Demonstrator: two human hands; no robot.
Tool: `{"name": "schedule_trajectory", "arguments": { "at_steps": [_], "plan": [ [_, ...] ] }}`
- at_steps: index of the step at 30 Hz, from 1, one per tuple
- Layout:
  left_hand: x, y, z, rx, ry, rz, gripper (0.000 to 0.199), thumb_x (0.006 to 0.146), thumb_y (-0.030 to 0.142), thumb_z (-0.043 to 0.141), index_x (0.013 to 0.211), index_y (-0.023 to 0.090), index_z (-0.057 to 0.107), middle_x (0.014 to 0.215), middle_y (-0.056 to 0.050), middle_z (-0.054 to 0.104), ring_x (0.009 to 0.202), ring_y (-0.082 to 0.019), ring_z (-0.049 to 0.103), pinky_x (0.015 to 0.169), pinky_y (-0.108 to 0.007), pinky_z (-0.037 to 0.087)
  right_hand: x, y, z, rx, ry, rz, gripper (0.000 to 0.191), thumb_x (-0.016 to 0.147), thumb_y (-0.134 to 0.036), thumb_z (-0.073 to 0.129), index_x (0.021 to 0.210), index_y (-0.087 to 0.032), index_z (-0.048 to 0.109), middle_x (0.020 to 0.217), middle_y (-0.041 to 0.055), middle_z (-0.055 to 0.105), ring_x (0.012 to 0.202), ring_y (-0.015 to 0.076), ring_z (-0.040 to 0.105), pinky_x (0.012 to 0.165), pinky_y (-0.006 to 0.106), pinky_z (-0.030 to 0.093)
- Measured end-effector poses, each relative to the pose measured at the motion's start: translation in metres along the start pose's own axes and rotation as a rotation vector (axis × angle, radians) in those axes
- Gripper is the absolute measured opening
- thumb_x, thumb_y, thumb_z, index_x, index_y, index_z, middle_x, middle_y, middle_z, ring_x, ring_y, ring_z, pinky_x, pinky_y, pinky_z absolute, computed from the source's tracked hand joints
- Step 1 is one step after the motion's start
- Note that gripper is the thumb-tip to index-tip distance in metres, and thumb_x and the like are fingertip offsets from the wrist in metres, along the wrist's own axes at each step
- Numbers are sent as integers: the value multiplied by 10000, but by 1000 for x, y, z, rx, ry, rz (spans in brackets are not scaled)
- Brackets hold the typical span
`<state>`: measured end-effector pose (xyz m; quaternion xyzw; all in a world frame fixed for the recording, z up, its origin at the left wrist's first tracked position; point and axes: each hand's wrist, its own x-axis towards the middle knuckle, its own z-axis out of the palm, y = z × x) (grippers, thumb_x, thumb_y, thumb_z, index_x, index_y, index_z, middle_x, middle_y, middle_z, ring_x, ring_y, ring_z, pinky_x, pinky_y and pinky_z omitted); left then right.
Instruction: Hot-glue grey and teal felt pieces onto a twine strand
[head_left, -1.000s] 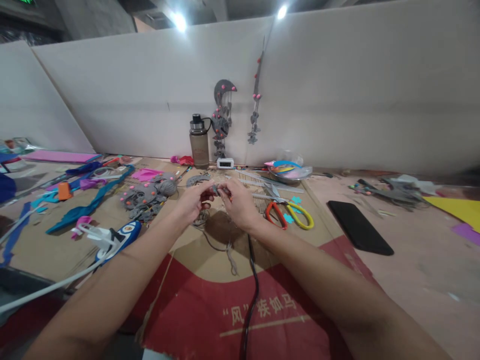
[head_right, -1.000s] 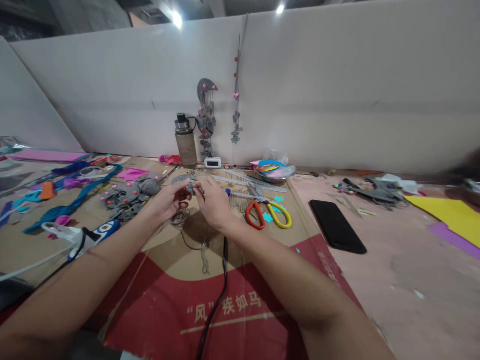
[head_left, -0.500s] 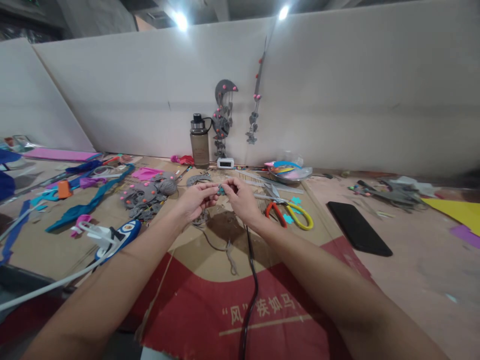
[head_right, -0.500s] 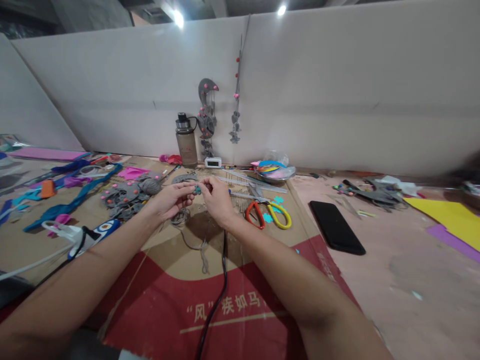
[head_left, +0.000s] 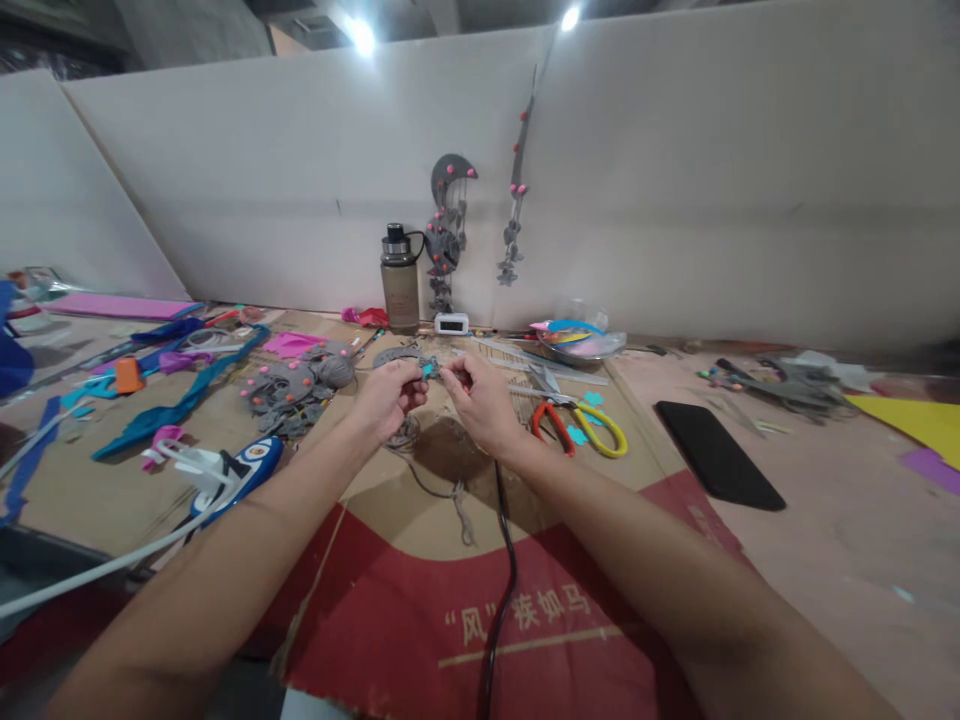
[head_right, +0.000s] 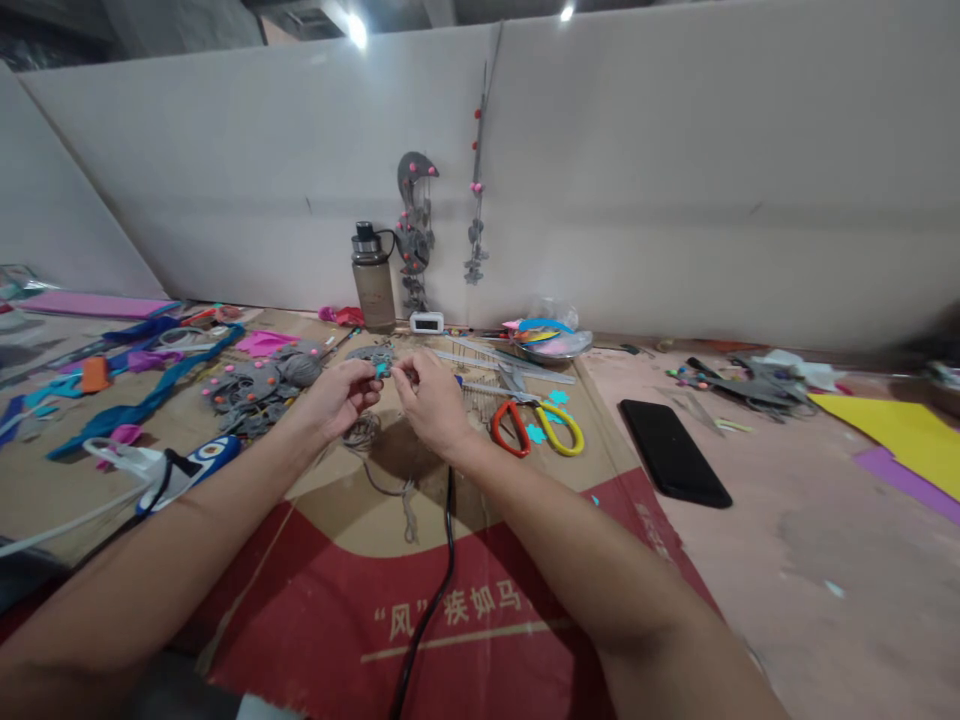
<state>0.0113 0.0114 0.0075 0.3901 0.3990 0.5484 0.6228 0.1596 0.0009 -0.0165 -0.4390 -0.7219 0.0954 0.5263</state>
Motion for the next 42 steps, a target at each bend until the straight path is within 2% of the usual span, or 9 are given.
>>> {"name": "schedule_trajectory", "arguments": {
  "at_steps": [6, 9, 18, 24, 34, 42],
  "plan": [
    [-3, 1, 3, -11, -68, 8, 250, 624, 59, 672, 832, 151, 568, 629, 19, 598, 527, -75, 572, 540, -193, 507, 1, 0, -2, -72, -17, 14, 231, 924, -352, 427, 779, -200, 524, 750, 13, 535, 707, 148, 463, 653, 271, 338],
    [-4, 1, 3, 5, -106, 3, 243, 642, 62, 672, 861, 137, 598, 649, 11, 614, 535, -71, 579, 572, -198, 527, 2, 0, -4, -98, -21, 12, 239, 926, -347, 421, 762, -200, 515, 748, 13, 537, 708, 148, 462, 654, 273, 332],
    [-6, 2, 7, -19, -78, 14, 112, 666, 57, 647, 740, 121, 592, 648, -13, 634, 538, -73, 596, 575, -190, 526, 3, -3, -5, -115, -70, 27, 286, 935, -366, 392, 744, -203, 528, 743, 18, 552, 706, 148, 476, 650, 272, 325],
    [-7, 0, 5, 43, -90, 16, 182, 634, 109, 711, 751, 137, 574, 667, -2, 621, 572, -81, 598, 504, -169, 482, 2, -1, -4, -75, -68, 44, 295, 933, -376, 401, 727, -206, 526, 720, 9, 550, 683, 142, 468, 634, 266, 315],
    [-9, 2, 7, 92, -112, 31, 269, 596, 180, 770, 721, 148, 534, 657, 1, 620, 561, -87, 586, 492, -182, 480, 3, 0, -5, -66, -71, 46, 335, 939, -395, 381, 699, -203, 514, 690, 3, 539, 669, 138, 469, 625, 262, 309],
    [-8, -4, 8, 71, -91, 73, 266, 583, 183, 767, 682, 148, 522, 640, -9, 622, 565, -88, 569, 513, -192, 450, 3, 3, 0, 103, -78, 138, 379, 930, -450, 386, 723, -200, 583, 709, 10, 604, 681, 144, 516, 639, 262, 352]
  ]
}}
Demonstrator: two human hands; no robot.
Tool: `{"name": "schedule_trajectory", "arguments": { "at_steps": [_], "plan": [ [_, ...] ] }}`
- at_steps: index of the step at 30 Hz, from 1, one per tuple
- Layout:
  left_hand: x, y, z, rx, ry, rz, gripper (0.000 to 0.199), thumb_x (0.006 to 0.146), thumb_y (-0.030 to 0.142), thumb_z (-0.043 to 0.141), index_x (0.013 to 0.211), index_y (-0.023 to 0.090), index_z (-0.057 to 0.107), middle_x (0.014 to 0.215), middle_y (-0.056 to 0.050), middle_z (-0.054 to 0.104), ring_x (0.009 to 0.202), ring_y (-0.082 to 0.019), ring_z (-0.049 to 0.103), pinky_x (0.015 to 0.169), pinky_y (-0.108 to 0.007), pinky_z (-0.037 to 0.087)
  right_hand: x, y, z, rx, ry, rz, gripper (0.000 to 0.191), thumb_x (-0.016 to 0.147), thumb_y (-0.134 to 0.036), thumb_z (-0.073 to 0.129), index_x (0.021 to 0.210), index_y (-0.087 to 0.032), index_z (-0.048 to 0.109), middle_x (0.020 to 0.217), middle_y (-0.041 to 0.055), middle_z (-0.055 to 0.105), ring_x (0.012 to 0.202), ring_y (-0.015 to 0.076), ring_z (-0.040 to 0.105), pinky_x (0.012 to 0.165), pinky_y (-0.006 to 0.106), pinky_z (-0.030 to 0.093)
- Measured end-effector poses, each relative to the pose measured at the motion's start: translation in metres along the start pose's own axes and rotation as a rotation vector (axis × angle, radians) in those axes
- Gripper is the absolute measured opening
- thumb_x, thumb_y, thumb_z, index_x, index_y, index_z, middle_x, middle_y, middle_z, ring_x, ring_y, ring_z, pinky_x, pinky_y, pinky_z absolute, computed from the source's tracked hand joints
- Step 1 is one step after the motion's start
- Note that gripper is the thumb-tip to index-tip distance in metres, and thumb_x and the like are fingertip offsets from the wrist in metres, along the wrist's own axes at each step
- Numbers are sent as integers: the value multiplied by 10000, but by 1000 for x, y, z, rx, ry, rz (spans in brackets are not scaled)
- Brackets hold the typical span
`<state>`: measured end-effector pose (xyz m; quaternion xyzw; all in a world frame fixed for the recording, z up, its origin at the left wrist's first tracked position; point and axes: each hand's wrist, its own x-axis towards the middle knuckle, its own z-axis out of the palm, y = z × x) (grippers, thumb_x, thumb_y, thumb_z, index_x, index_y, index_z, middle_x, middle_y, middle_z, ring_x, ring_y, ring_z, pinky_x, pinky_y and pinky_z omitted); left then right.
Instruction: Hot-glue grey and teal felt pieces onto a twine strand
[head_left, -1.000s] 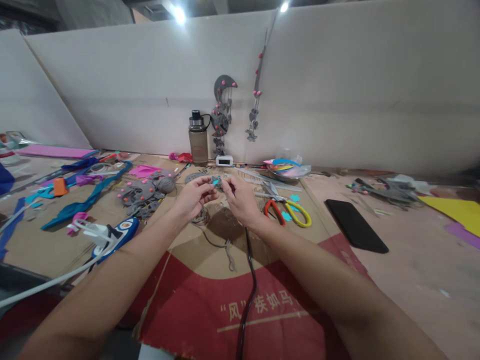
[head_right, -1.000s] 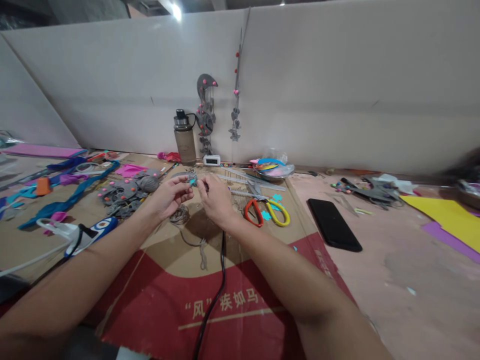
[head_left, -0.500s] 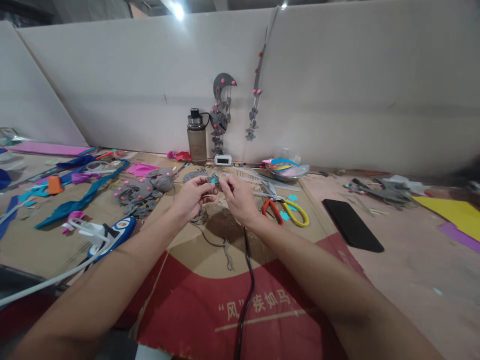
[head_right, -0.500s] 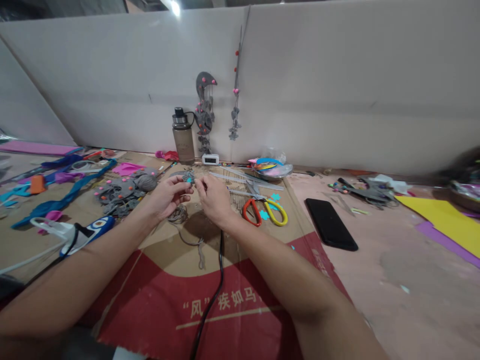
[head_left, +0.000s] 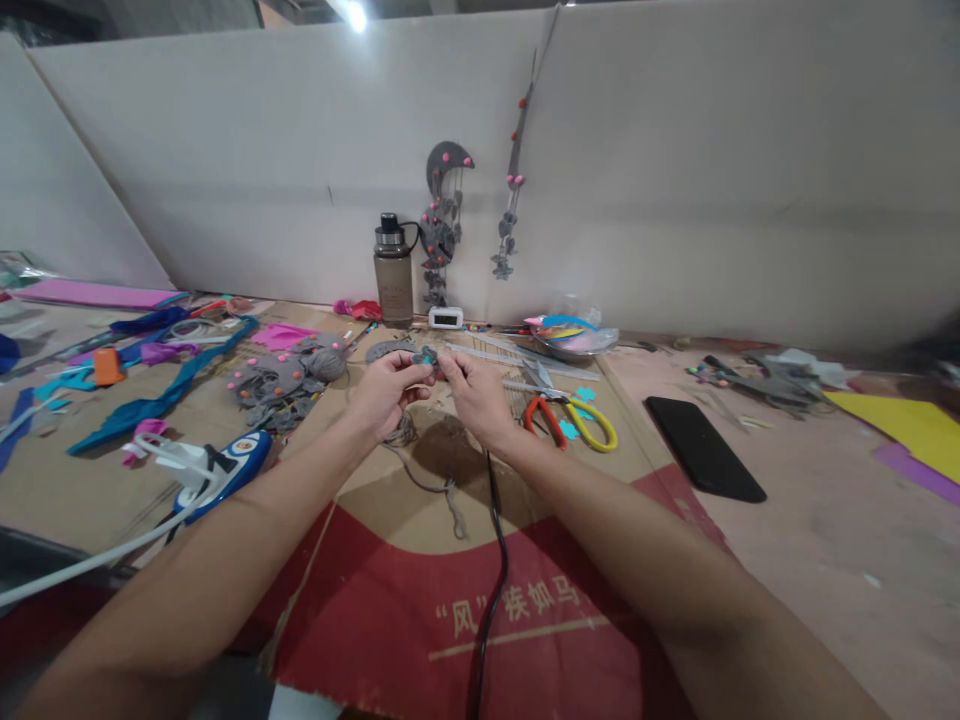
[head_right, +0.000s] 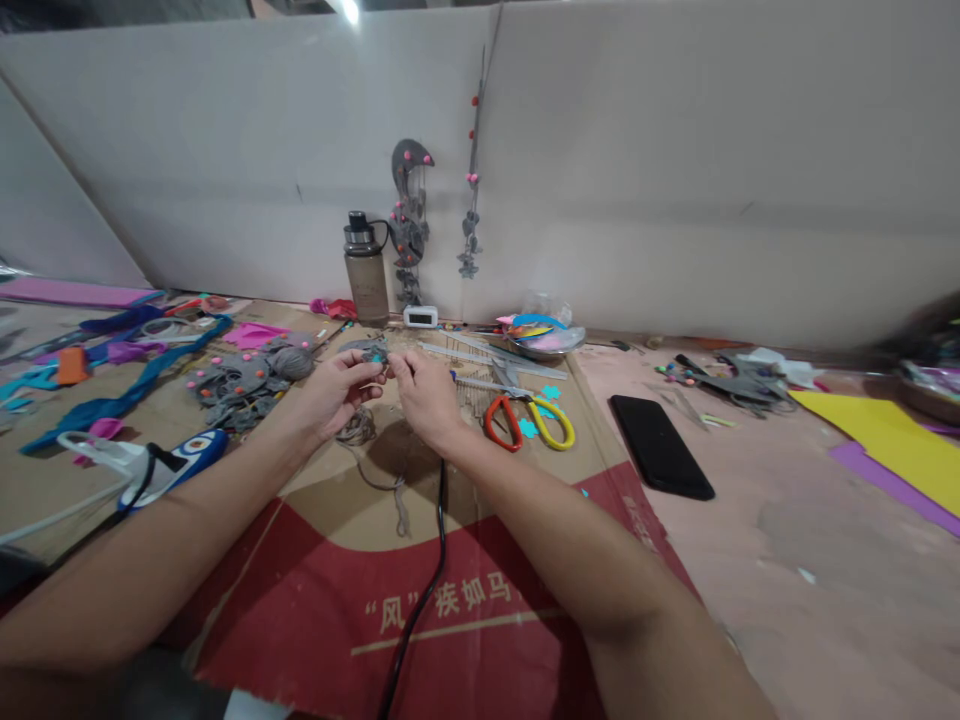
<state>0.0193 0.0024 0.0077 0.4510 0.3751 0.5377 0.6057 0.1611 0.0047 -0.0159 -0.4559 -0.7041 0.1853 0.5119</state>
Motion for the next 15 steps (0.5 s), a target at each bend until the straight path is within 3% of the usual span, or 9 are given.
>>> {"name": "schedule_trajectory", "arguments": {
  "at_steps": [8, 15],
  "plan": [
    [0, -1, 2, -14, 40, 29, 373, 515, 173, 801, 624, 167, 444, 658, 2, 622, 670, -136, 636, 504, -181, 390, -1, -3, 3, 125, -5, 41, 359, 908, -441, 418, 715, -199, 600, 721, 5, 640, 691, 143, 564, 674, 268, 396],
    [0, -1, 1, 46, 23, 53, 373, 540, 238, 804, 656, 175, 455, 690, -6, 645, 649, -119, 619, 508, -188, 378, 0, -4, 3, 186, -2, 55, 349, 903, -423, 422, 696, -196, 589, 706, 1, 641, 679, 138, 570, 674, 264, 404]
  ]
}}
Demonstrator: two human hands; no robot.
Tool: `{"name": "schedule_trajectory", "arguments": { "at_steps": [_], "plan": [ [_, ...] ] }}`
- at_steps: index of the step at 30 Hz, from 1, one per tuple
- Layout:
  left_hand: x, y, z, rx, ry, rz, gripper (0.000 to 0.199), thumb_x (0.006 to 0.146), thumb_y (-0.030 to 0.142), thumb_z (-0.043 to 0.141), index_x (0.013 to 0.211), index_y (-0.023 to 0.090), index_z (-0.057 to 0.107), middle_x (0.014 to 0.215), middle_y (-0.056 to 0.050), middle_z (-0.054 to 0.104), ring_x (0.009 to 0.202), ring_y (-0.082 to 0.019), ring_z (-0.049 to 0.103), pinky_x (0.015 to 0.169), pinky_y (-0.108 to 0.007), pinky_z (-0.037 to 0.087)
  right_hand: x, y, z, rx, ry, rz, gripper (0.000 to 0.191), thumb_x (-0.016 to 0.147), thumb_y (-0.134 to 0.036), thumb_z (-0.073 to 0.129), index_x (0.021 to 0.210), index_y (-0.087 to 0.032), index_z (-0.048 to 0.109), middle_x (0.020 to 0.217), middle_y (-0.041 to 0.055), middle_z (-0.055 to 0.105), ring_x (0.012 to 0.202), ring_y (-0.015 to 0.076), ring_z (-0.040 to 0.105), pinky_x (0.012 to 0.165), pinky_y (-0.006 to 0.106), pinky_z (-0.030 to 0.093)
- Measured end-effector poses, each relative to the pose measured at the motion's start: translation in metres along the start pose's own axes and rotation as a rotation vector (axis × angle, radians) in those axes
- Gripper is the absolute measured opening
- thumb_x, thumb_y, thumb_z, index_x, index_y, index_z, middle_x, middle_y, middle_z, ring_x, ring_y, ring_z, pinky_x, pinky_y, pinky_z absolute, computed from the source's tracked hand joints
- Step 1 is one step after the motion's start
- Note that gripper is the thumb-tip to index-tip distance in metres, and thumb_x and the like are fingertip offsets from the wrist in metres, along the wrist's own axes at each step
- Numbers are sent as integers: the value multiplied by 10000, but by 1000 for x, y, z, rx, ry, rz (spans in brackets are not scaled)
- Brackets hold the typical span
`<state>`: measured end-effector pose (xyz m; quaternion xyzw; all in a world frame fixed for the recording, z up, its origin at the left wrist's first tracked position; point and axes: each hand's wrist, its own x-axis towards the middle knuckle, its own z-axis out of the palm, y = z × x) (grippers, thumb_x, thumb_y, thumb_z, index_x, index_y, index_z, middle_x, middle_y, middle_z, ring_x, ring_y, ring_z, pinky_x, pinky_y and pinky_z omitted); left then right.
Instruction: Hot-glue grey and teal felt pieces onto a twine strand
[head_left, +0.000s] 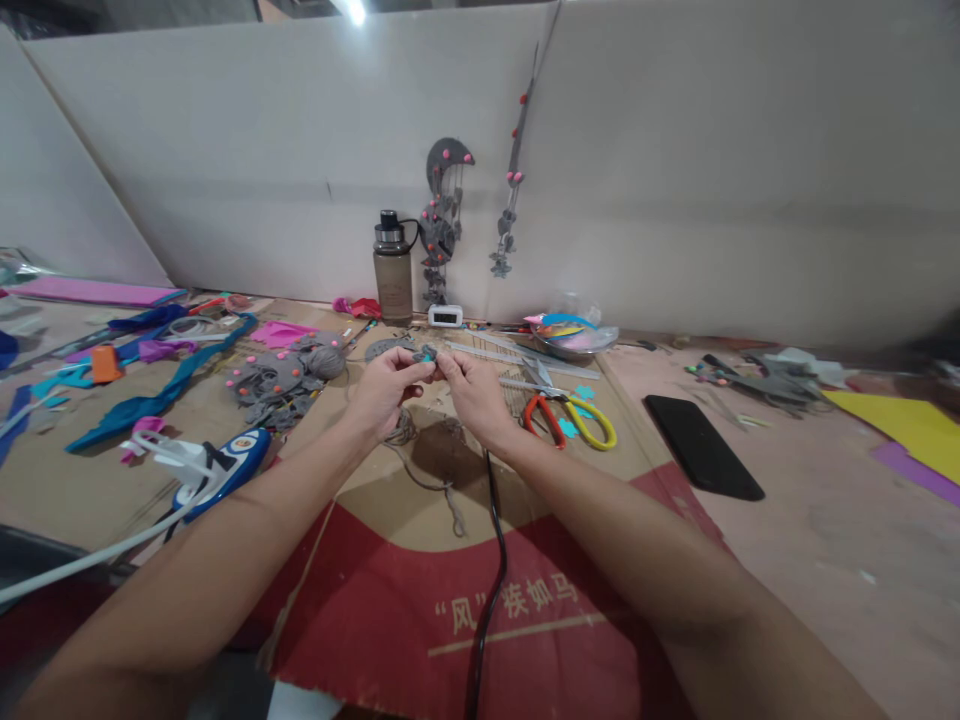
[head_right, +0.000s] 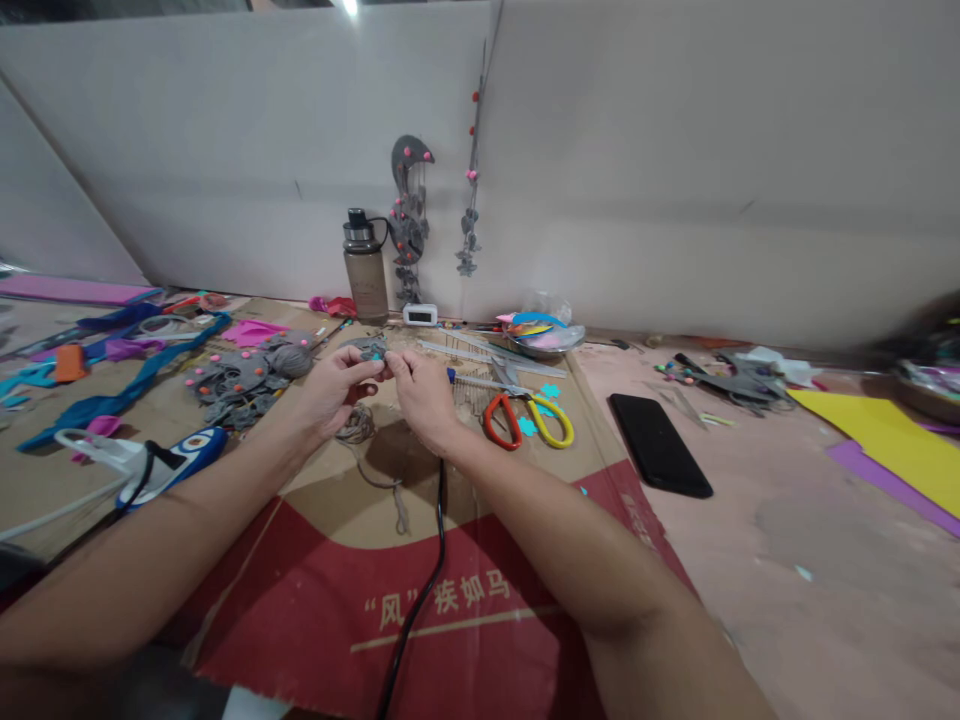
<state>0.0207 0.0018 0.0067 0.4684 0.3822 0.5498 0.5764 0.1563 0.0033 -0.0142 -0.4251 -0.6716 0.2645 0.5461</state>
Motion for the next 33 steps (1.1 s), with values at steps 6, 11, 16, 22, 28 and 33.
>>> {"name": "schedule_trajectory", "arguments": {
  "at_steps": [6, 11, 16, 22, 28, 33],
  "plan": [
    [-1, 0, 2, 14, 28, 20, 341, 532, 211, 778, 692, 179, 479, 671, 22, 615, 604, -97, 590, 503, -183, 361, -2, -8, 0, -45, -26, -12, 334, 906, -395, 424, 697, -195, 590, 701, 0, 635, 675, 135, 559, 664, 264, 390],
    [-3, 2, 6, -29, 79, 46, 321, 534, 124, 685, 749, 199, 458, 653, 57, 570, 562, -87, 565, 487, -180, 344, -1, -9, 2, 21, -91, 8, 329, 906, -400, 412, 712, -192, 578, 715, 2, 617, 695, 138, 550, 676, 268, 394],
    [-2, 2, 5, -41, 108, 58, 315, 535, 98, 643, 764, 202, 453, 611, 71, 523, 504, -66, 483, 480, -186, 336, -1, -6, 5, 71, -7, 34, 207, 864, -391, 470, 818, -197, 527, 766, -5, 560, 693, 129, 490, 662, 258, 393],
    [-1, -1, 3, 25, 140, 98, 335, 549, 102, 648, 810, 208, 468, 619, 67, 519, 523, -71, 481, 502, -191, 344, -3, -11, 6, 86, -23, 72, 139, 808, -308, 521, 846, -187, 579, 736, -7, 570, 628, 120, 458, 598, 250, 375],
    [-4, -2, 2, 189, 130, 222, 314, 580, 103, 640, 844, 194, 498, 648, 61, 516, 532, -66, 455, 507, -196, 340, -2, -9, 6, 85, 8, 100, 136, 785, -304, 531, 803, -182, 589, 674, -18, 557, 568, 111, 425, 548, 251, 340],
    [-3, -4, 0, 269, 107, 268, 294, 606, 123, 632, 863, 184, 503, 696, 50, 538, 580, -72, 481, 544, -197, 358, -1, -12, 4, 68, -1, 108, 135, 773, -299, 528, 771, -174, 581, 649, -27, 525, 571, 101, 416, 560, 239, 337]
  ]
}}
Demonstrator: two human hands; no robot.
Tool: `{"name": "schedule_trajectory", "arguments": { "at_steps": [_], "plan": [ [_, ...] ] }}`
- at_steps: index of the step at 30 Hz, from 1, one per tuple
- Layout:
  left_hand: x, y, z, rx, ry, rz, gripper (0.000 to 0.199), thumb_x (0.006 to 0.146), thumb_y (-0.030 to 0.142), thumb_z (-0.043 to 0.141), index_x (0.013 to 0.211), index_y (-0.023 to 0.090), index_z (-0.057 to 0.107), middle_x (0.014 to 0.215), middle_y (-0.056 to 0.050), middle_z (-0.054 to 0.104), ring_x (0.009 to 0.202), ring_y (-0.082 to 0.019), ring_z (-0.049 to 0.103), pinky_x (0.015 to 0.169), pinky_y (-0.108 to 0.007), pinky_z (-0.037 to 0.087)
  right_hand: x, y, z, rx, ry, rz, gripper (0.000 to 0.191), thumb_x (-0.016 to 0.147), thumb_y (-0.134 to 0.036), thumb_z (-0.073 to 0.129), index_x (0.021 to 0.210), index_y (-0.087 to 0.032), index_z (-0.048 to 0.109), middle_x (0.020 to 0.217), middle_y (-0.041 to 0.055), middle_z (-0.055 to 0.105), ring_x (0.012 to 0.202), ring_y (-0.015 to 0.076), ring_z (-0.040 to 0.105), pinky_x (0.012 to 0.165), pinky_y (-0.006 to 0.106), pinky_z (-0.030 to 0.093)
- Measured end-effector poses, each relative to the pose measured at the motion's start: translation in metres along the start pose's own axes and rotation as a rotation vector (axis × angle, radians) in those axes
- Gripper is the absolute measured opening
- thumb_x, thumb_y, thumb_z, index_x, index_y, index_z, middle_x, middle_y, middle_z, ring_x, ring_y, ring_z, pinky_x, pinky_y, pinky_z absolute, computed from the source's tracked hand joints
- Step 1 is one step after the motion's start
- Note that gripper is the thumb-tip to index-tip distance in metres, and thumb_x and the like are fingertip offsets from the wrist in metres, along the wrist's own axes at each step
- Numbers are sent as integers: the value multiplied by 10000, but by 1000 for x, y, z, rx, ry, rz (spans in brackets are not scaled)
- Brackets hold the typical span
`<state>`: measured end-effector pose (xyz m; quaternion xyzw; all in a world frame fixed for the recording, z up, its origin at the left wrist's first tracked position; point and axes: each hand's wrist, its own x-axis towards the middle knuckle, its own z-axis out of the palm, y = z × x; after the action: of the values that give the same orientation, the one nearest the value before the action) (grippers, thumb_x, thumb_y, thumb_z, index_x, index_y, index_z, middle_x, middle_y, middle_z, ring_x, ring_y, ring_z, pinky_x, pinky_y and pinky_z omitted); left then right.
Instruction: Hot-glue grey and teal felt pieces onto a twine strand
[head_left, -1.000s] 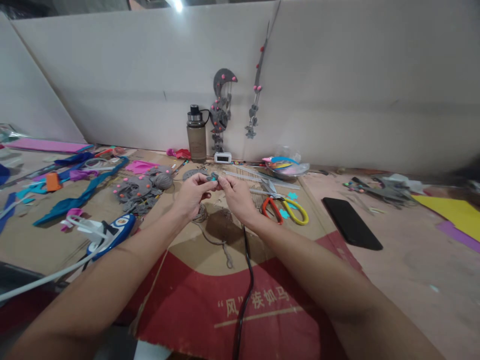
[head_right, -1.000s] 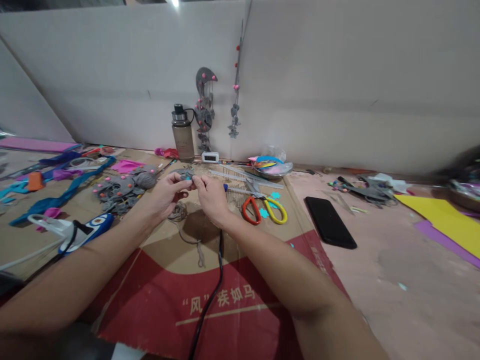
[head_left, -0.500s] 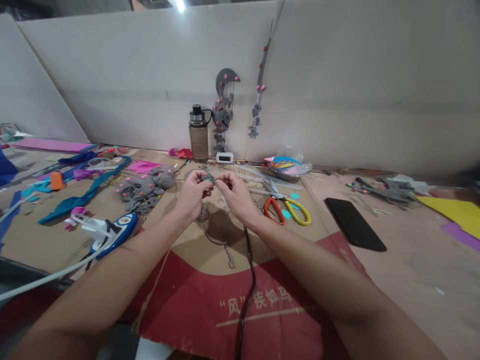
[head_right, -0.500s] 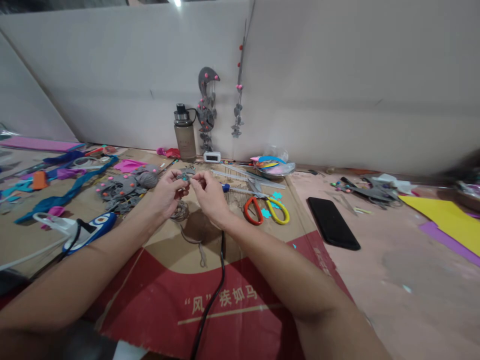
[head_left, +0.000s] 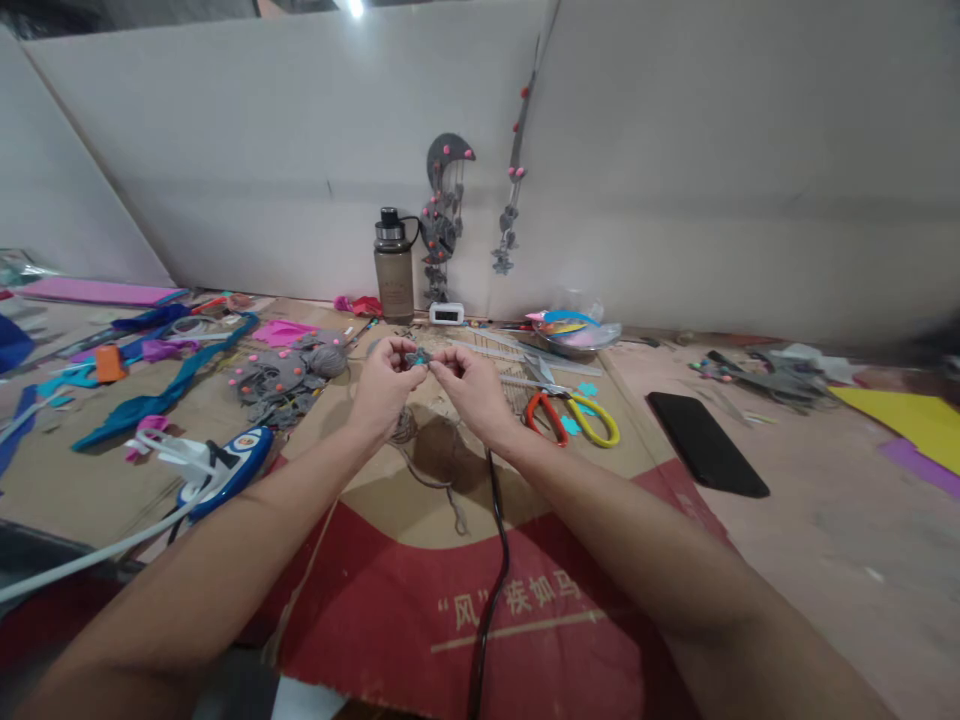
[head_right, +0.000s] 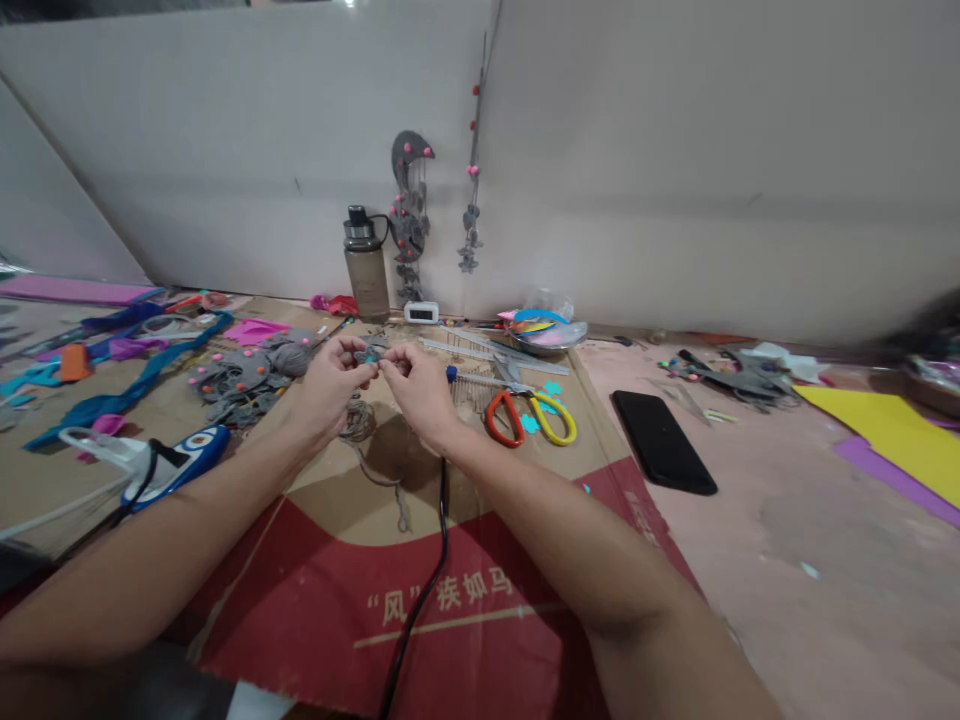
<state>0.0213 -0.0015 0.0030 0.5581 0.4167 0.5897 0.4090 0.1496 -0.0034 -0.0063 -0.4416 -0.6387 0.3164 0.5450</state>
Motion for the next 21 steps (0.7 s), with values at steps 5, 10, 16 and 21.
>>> {"name": "schedule_trajectory", "arguments": {
  "at_steps": [5, 10, 16, 21],
  "plan": [
    [0, 2, 0, 43, -41, 12, 280, 600, 156, 663, 857, 167, 554, 768, 12, 598, 665, -94, 544, 594, -206, 400, 4, 3, -3, -8, -13, 46, 117, 740, -295, 531, 711, -183, 544, 602, -46, 478, 545, 93, 387, 534, 232, 307],
    [4, 3, -2, -71, -95, -161, 295, 596, 238, 720, 850, 145, 603, 738, -11, 633, 637, -111, 596, 551, -213, 413, 11, 13, -4, 108, -44, 149, 143, 732, -336, 536, 708, -195, 545, 579, -55, 459, 503, 87, 347, 500, 233, 286],
    [9, -4, -5, -177, -37, -255, 338, 550, 244, 779, 818, 141, 600, 735, -21, 657, 629, -121, 632, 500, -193, 402, 12, 15, -4, 296, -106, 193, 207, 731, -412, 563, 756, -207, 555, 594, -59, 451, 480, 83, 319, 468, 232, 281],
    [6, -4, -3, -189, -36, -242, 347, 549, 227, 784, 805, 147, 565, 725, -18, 651, 672, -153, 660, 516, -201, 424, 11, 17, -4, 173, -60, 161, 199, 716, -379, 571, 776, -191, 596, 696, -18, 576, 553, 93, 412, 527, 237, 334]
  ]
}}
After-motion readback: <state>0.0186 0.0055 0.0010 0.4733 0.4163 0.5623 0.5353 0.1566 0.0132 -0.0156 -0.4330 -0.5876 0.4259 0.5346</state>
